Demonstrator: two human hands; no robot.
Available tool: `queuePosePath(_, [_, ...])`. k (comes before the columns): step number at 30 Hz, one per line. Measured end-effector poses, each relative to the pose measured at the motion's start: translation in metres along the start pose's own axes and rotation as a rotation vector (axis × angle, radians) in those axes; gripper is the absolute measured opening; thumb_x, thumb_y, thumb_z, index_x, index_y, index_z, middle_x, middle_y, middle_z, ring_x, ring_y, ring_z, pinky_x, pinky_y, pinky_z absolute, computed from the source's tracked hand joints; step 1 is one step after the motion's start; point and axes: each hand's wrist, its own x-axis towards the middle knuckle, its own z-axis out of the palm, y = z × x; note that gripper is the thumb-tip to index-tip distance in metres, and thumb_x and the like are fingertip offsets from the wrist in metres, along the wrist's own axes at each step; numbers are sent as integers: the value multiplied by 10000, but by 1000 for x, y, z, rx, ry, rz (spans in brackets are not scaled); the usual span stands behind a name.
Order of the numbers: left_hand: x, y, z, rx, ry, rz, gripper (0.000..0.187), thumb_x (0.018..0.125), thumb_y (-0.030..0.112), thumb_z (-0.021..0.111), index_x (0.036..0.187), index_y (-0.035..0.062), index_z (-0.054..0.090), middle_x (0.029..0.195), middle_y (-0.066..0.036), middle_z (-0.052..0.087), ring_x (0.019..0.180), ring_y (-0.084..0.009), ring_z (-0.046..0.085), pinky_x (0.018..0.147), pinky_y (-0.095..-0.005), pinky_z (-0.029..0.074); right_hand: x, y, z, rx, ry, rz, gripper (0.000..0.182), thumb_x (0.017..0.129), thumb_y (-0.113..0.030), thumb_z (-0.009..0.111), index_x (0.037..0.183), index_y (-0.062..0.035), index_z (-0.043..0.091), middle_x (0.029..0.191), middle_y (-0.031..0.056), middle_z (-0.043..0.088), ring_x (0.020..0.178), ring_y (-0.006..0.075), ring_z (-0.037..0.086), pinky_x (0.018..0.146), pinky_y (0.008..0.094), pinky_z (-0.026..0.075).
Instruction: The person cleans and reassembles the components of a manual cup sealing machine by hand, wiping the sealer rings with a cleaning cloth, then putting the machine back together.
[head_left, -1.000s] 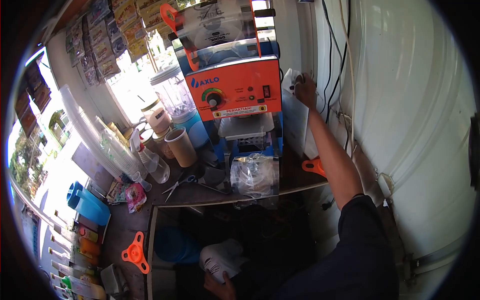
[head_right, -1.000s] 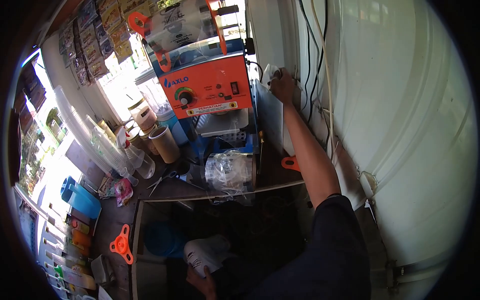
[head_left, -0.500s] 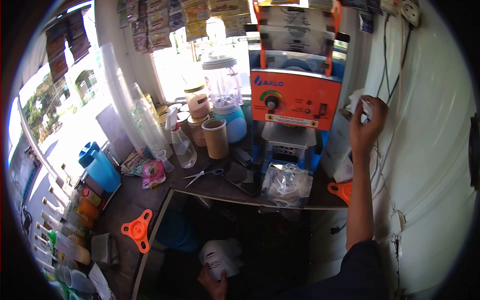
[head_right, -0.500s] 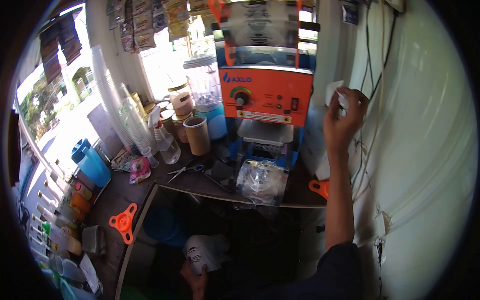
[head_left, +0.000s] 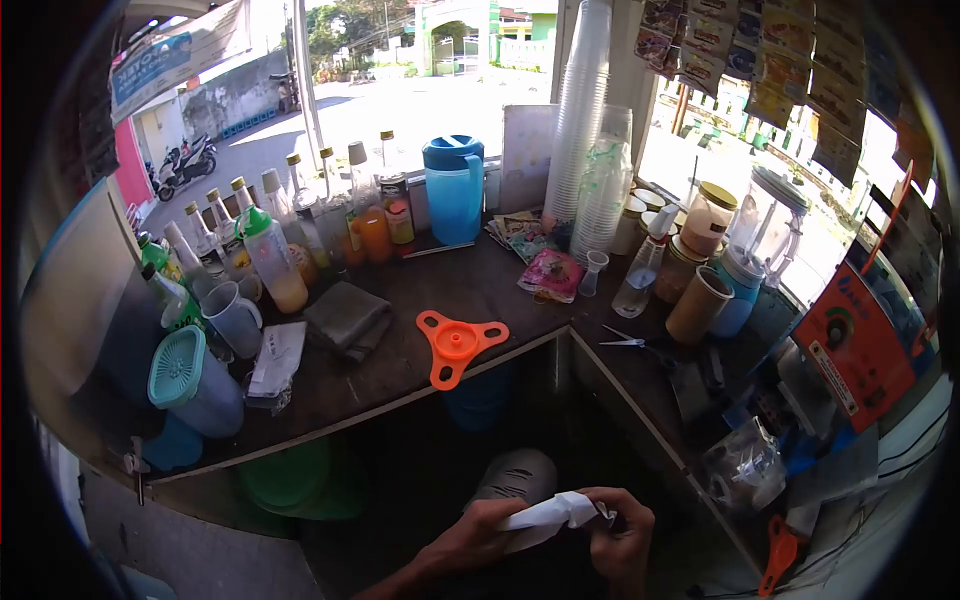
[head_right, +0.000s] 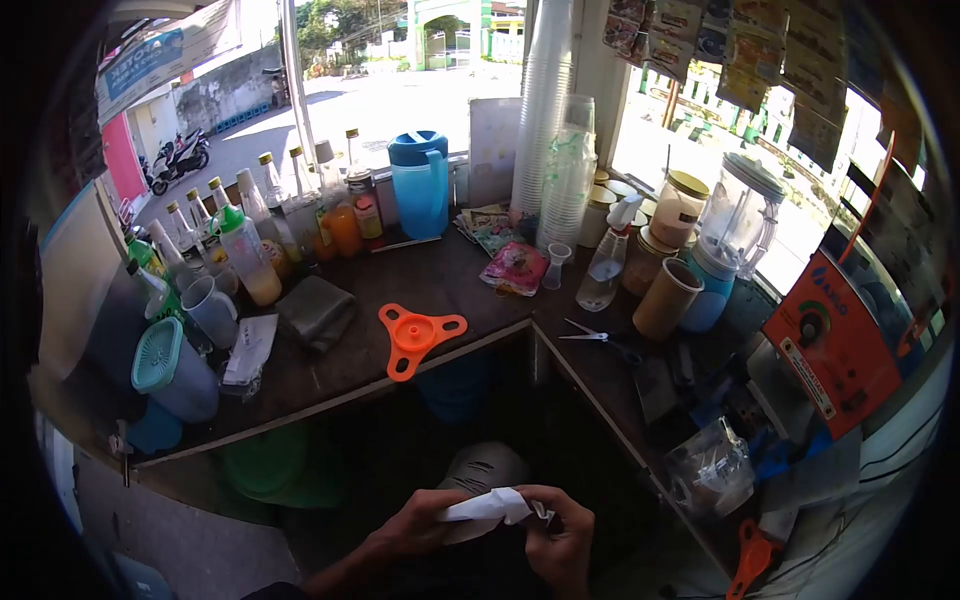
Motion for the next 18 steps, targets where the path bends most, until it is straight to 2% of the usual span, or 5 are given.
queuePosePath(4, [-19, -7, -11, -601, 136, 59, 347, 899, 112, 606, 1229, 50, 520, 1076, -54, 563, 1034, -118, 520, 862, -302, 444, 9, 6, 19, -5, 13, -32, 165, 812, 25, 602, 975, 17, 625, 926, 111, 650, 869, 188, 636, 758, 280, 495])
queuePosePath(6, [-27, 13, -16, -658, 171, -182, 459, 891, 193, 648, 1285, 45, 466, 1141, -63, 534, 1115, -152, 493, 925, -334, 428, 10, 6, 42, 183, 51, -85, 231, 761, 109, 495, 943, 30, 613, 965, 121, 628, 906, 185, 613, 793, 275, 479])
queuePosePath(7, [-26, 7, -19, -426, 163, 121, 649, 839, 255, 714, 1357, 46, 385, 1278, -99, 472, 1245, -199, 431, 1023, -384, 380, 11, 3, 45, 191, 27, -74, 249, 750, 125, 475, 935, 32, 612, 991, 124, 623, 926, 182, 606, 807, 272, 472])
queuePosePath(10, [-32, 30, -35, -178, 511, 281, 870, 749, 330, 790, 1423, 75, 302, 1352, -142, 407, 1343, -258, 342, 1083, -434, 333, 11, -9, 47, 177, 6, -47, 270, 733, 143, 457, 925, 33, 611, 1014, 126, 621, 951, 179, 598, 824, 270, 464])
queuePosePath(18, [-24, 23, -22, -43, 310, 144, 393, 814, 7, 680, 1196, 54, 599, 1166, -110, 609, 1063, -243, 626, 887, -352, 527, 2, 1, 46, 254, -83, -79, 273, 709, 138, 448, 900, 40, 617, 1043, 150, 612, 969, 222, 605, 829, 278, 466])
